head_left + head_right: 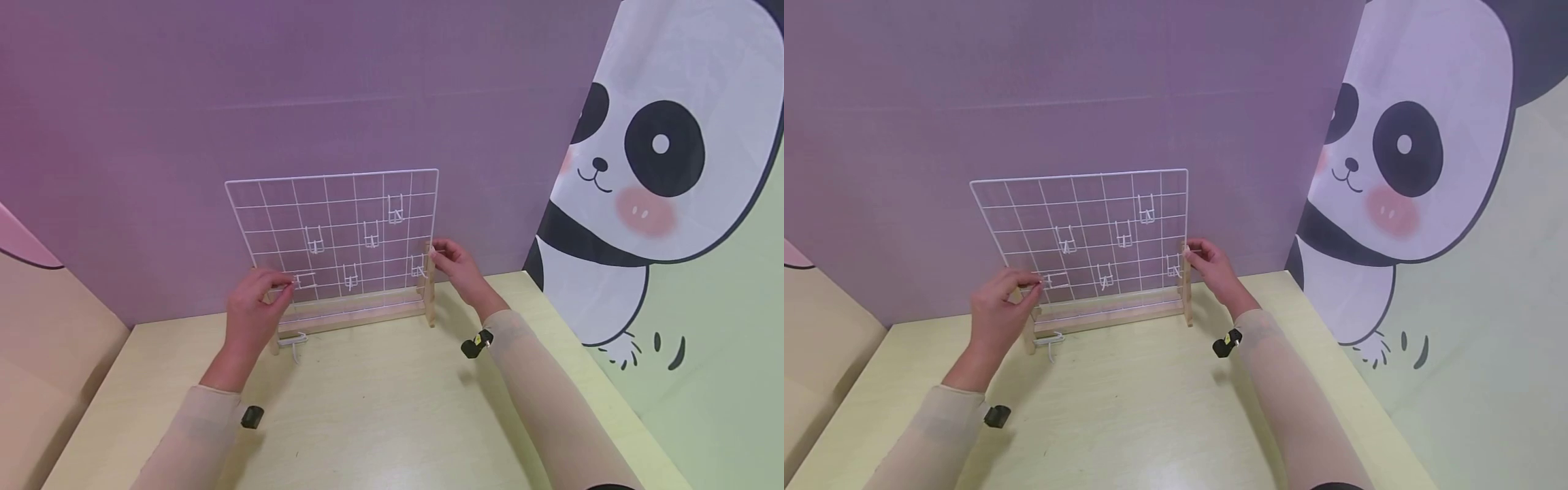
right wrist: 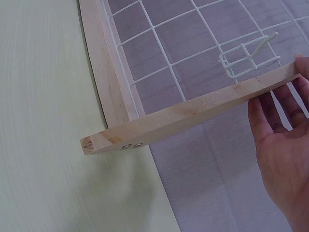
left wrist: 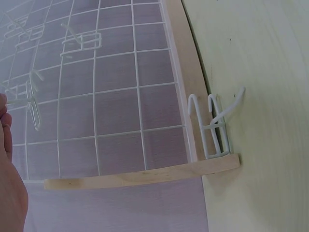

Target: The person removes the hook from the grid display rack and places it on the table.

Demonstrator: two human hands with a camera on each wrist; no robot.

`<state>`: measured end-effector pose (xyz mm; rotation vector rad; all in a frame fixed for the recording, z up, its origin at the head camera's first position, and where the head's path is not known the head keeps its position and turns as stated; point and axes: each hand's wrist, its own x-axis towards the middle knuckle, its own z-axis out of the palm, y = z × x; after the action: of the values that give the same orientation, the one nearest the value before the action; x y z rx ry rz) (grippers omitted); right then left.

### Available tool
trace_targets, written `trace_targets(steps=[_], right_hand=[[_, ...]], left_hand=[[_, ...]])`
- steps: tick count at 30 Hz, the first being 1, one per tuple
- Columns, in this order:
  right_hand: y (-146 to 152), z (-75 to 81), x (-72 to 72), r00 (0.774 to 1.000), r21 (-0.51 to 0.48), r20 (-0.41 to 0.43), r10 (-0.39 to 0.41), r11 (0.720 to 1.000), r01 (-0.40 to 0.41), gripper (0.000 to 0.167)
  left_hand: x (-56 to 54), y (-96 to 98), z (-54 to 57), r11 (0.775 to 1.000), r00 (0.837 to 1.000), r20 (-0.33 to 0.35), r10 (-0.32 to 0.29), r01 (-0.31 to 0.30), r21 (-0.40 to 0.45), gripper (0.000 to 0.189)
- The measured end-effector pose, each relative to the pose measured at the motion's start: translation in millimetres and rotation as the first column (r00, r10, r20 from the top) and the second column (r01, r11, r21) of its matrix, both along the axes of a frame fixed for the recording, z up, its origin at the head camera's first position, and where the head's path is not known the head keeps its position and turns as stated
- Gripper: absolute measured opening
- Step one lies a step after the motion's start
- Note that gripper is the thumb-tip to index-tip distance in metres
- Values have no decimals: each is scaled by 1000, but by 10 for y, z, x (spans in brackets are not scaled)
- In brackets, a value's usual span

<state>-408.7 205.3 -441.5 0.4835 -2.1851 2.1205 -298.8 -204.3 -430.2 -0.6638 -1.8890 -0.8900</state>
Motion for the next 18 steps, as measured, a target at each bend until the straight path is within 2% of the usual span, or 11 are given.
trace_targets(steps=[9, 18], right_hand=[[6, 8, 4, 1000, 25, 15, -4, 1000, 4, 30], [5, 5, 0, 1000, 24, 9, -1, 1000, 1, 34]], left_hand=[[-9, 14, -86, 999, 999, 24, -40, 40, 10, 20], [-26, 19, -175, 998, 998, 36, -55, 55, 1, 22]])
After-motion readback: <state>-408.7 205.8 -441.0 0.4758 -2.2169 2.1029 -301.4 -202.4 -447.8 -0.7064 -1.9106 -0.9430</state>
